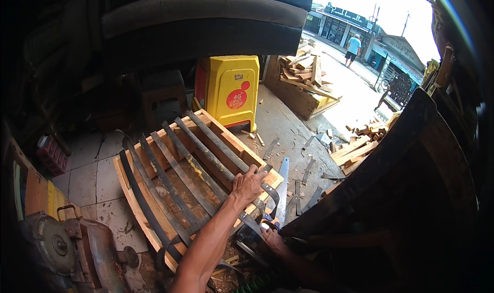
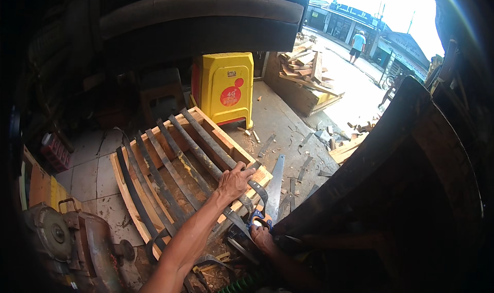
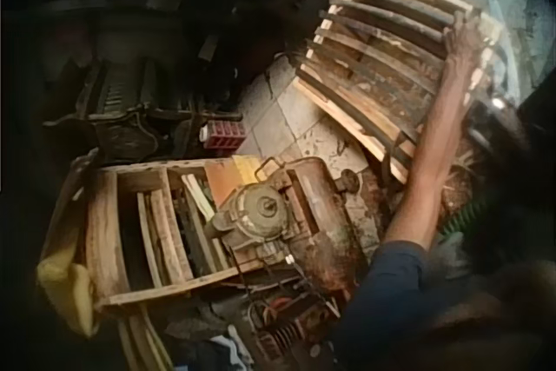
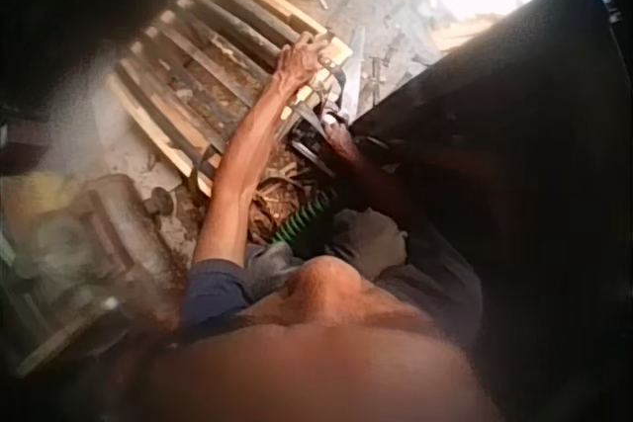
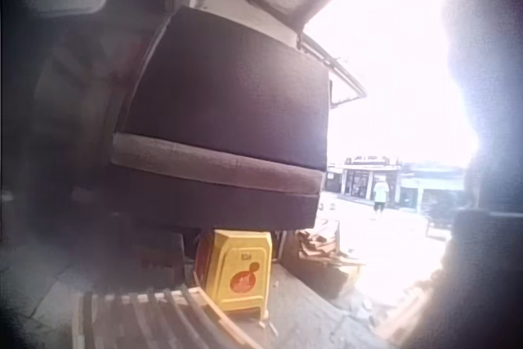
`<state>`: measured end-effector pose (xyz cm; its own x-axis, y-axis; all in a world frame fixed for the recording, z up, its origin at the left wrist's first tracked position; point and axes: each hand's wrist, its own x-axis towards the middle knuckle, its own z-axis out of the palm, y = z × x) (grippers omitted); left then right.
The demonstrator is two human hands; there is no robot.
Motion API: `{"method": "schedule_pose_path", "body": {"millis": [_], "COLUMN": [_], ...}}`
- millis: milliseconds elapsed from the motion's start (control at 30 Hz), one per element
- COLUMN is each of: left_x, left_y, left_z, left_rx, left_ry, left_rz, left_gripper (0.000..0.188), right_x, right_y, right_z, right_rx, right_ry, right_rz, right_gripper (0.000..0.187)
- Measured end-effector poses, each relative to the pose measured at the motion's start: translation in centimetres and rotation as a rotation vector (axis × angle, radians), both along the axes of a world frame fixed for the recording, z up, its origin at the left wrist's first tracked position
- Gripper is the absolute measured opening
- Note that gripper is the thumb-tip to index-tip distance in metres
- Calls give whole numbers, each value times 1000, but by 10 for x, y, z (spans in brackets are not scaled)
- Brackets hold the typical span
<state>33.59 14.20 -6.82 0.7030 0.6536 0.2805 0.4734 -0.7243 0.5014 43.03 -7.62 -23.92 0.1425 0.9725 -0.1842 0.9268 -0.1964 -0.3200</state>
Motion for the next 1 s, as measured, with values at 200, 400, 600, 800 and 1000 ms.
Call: {"method": "schedule_pose_path", "body": {"millis": [200,400,600,800,1000], "left_x": [-4,-13,-11,-7,-9], "left_y": [3,10,4,6,10], "left_z": [7,2,-3,-12,-17], "left_rx": [11,-23,-19,7,36], "left_ry": [64,70,-67,-1,-19], "left_rz": [-81,-65,-49,-56,-31], "left_gripper": [26,30,29,33,28], "right_x": [-2,7,-10,-14,30], "right_y": [-18,-87,-94,-1,103], "right_z": [46,60,217,282,291], "right_rx": [-271,-26,149,555,306], "right_ry": [461,718,716,799,476], "right_rz": [-116,-403,-582,-668,-569], "right_gripper": [41,57,48,22,33]}}
